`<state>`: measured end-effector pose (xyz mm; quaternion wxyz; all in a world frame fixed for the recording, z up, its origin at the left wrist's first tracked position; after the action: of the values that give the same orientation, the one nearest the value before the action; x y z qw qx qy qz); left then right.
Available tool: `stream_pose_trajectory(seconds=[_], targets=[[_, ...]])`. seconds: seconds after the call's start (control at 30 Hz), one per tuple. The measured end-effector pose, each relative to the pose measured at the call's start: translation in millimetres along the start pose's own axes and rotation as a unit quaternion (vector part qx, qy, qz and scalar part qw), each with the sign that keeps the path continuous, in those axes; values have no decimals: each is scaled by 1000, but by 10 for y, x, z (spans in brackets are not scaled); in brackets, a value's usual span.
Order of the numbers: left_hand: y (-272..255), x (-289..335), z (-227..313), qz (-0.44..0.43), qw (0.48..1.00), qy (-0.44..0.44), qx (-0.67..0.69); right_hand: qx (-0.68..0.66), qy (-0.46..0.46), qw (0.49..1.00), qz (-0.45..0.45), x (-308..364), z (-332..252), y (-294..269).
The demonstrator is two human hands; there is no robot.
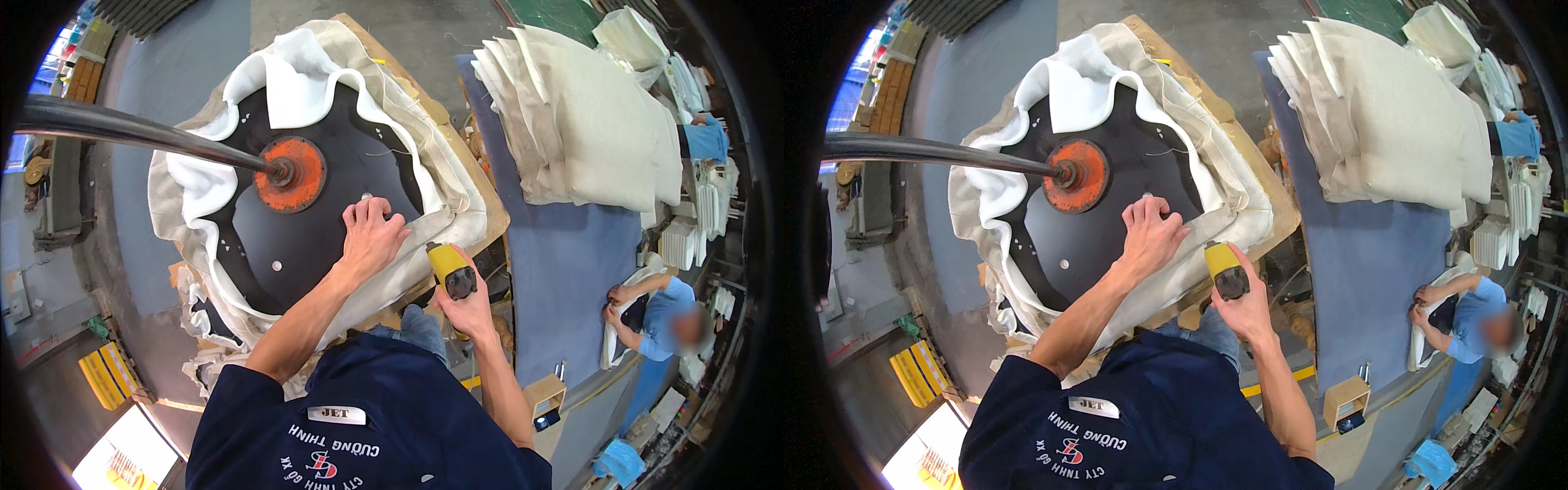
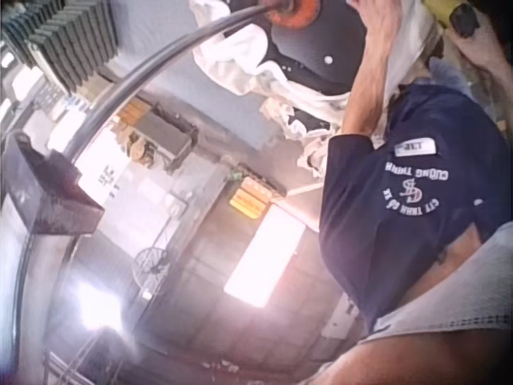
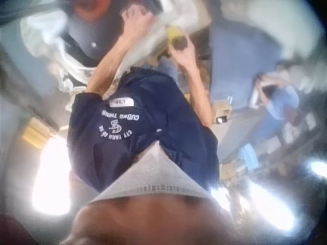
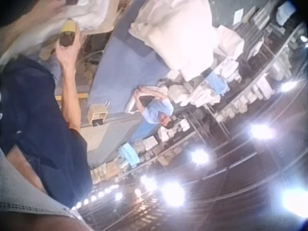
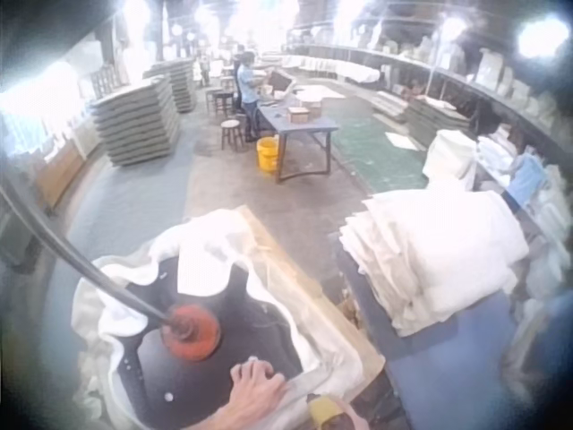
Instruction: The person staples white fabric onto a black cushion base using a pneumatic staple gun, then uses a screwdriver to tuck and smooth the fabric edges. They repeat this process on multiple cushion units, flipping and repositioning them as needed.
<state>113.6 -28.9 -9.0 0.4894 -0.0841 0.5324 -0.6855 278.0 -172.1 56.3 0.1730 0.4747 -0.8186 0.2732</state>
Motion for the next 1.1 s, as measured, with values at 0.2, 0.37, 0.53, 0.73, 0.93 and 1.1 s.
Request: stream_pose_trajectory(seconds=[0.2, 0.37, 0.53, 0.73, 0.93, 1.1], targets=[[63, -49, -44, 15, 1000, 7, 18, 107, -64, 992, 3, -226, -314, 264], [125, -59, -97, 9, 1000, -4, 14, 148, -24, 989, -20, -344, -583, 348], [137, -25, -153, 6, 1000, -13, 25, 175, -78, 981, -26, -333, -649, 403], [112, -1, -153, 10, 999, -10, 36, 199, -71, 977, -29, -315, -668, 463], [170, -56, -136, 52, 995, -24, 82, 222, -87, 971, -37, -441, -748, 380], [246, -184, -164, 144, 984, -63, 87, 146, -134, 980, -35, -81, -404, 244]])
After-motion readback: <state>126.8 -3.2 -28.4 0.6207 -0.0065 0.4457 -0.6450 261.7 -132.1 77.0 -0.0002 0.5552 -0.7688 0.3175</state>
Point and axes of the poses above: each hand's wrist, its own x-axis away from the middle knuckle, its own y-axis out of the palm, z = x × y, the point moved 2 cm from there along -x, towards the middle knuckle, and after that the axes turned 13 degrees about z, right-handed, at the moved point
